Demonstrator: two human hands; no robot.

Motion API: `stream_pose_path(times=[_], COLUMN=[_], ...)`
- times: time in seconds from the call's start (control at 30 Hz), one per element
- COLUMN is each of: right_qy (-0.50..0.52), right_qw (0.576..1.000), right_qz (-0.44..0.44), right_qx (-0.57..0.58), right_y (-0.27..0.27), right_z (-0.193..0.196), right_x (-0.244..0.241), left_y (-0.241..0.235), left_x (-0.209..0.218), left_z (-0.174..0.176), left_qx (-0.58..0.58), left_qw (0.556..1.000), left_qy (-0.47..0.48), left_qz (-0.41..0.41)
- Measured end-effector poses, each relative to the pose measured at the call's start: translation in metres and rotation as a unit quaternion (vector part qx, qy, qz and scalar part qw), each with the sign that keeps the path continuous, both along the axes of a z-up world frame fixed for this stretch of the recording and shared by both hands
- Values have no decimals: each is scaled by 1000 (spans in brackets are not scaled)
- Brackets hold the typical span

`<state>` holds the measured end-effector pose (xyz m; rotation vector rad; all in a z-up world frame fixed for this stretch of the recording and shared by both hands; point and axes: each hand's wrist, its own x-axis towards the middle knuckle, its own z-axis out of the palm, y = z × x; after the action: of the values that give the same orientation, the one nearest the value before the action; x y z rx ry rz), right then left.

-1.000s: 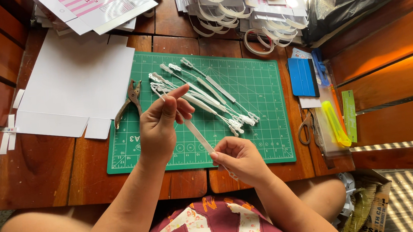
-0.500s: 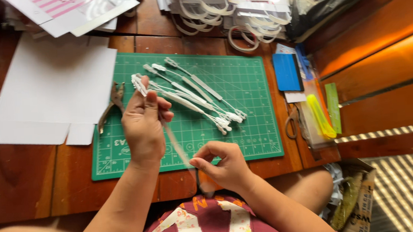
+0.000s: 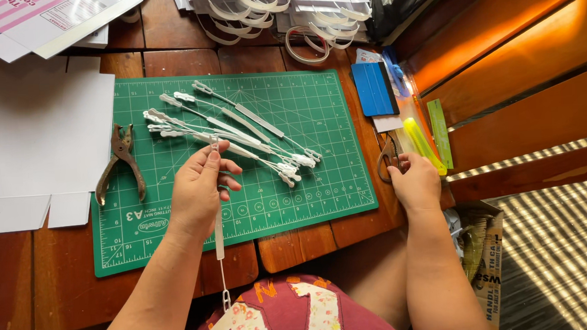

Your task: The person trims the ends of white plastic strips using scissors while sitting at a wooden table. They pick up individual strips from a pile, cut a small piece off the tip, and set the trimmed strip down on the green cutting mat.

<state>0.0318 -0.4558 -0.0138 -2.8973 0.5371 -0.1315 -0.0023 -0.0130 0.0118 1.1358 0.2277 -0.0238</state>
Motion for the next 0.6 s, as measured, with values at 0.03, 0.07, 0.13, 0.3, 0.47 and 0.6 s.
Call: stream_pose_path(times=[0.03, 0.07, 0.13, 0.3, 0.47, 0.6], right_qy=[-1, 5, 12, 29, 25, 34], right_qw=[1000, 1000, 999, 999, 1000, 998], right_qz=[0, -8, -16, -16, -15, -44], right_qx=[0, -15, -29, -15, -6, 14], right_y=[2, 4, 9, 10, 14, 11], right_z=[1, 2, 5, -1, -2, -5], right_x=[0, 0, -2, -1, -2, 0], left_y=[-1, -1, -1, 3, 4, 3], left_x=[1, 1, 1, 3, 5, 2], left_z=[2, 4, 6, 14, 23, 32], left_qx=[0, -5, -10, -35, -52, -39], left_qw=[1000, 1000, 1000, 999, 998, 999], left_qy=[-1, -6, -11, -21, -28, -25], left_qz=[0, -1, -3, -16, -14, -1])
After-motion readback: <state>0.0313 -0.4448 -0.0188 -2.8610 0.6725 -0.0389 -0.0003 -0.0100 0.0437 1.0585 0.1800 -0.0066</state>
